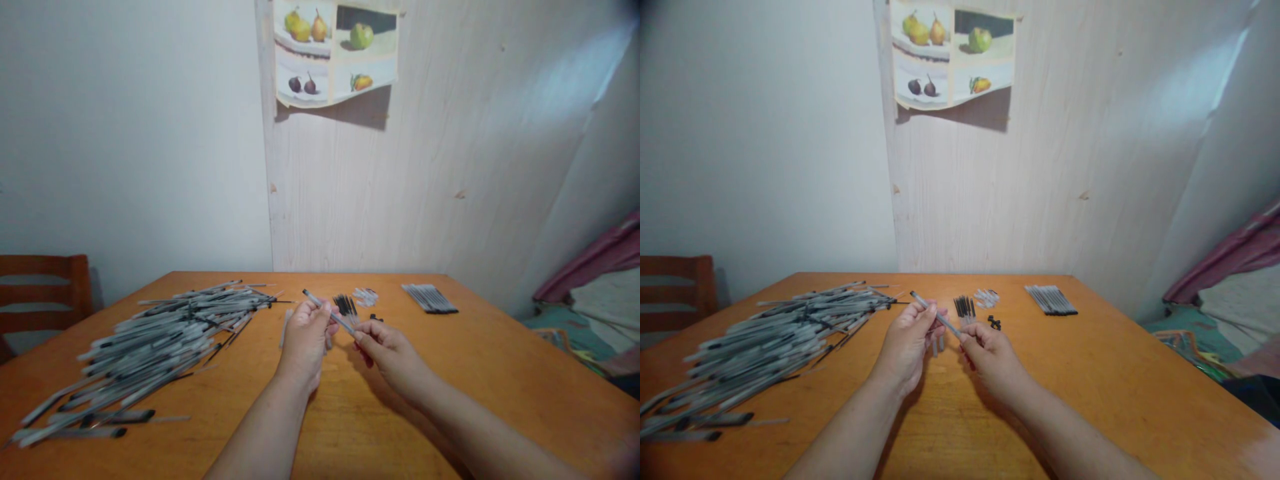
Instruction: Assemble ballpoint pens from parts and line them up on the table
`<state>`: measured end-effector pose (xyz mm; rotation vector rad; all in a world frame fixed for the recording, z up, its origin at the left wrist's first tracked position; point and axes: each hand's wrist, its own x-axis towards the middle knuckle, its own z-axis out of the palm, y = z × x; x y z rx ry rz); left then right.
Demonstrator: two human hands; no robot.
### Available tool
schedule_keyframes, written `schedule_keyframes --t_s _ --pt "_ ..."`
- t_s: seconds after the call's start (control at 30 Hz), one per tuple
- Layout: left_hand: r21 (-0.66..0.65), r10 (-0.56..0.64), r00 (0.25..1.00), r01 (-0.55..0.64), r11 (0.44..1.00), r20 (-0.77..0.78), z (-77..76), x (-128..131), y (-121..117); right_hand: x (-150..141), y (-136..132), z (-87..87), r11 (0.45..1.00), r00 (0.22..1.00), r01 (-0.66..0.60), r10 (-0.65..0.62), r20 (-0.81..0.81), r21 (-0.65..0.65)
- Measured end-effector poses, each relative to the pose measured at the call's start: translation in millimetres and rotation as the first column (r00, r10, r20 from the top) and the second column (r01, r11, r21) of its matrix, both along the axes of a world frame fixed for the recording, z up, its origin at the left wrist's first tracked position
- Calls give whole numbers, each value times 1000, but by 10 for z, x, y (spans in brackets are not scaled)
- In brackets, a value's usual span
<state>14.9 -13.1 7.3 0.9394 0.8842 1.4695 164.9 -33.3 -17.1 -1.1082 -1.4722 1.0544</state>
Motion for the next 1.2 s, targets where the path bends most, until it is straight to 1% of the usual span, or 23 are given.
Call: schedule_keyframes --t_s 0.27,0.4,0.53,0.6,0.7,0.77,0.87,0.93,0.97,1.0,1.07,1.13,1.2 --pt "-24 -125 991 124 992 -55 -24 31 -35 -53 -39 20 994 979 -88 72 -192 -72" --pt "-27 -129 991 128 991 -42 -12 24 -38 -53 -34 5 985 964 -131 100 -248 -112" --pt "-7 -123 989 123 992 -82 -18 16 -32 -51 -32 -30 977 947 -162 115 -299 -137" --pt "19 -120 986 123 992 -116 -29 19 -28 -44 -26 -44 978 952 -157 113 -284 -137" --pt "74 -83 977 99 992 -197 -45 30 -22 -12 -1 -35 992 982 -91 75 -173 -83" --pt "119 -47 962 82 989 -267 -55 36 -18 29 22 -3 999 996 -28 26 -87 -31" --pt "232 14 931 77 970 -365 -70 32 -9 115 51 75 998 997 61 -60 -44 8" --pt "337 85 882 86 938 -464 -83 14 -3 182 62 133 994 994 102 -101 -45 29" --pt "387 134 835 100 916 -533 -90 1 -2 217 65 160 993 993 111 -109 -50 37" --pt "429 188 771 120 895 -609 -98 -13 -2 251 67 186 993 992 114 -112 -61 40" --pt "482 303 604 157 862 -737 -112 -42 -4 314 67 235 993 989 111 -108 -98 28" --pt "516 402 447 168 840 -799 -124 -63 -11 364 58 283 995 988 97 -95 -122 11" --pt "540 467 340 165 825 -817 -132 -75 -19 399 40 330 997 993 71 -69 -99 16"
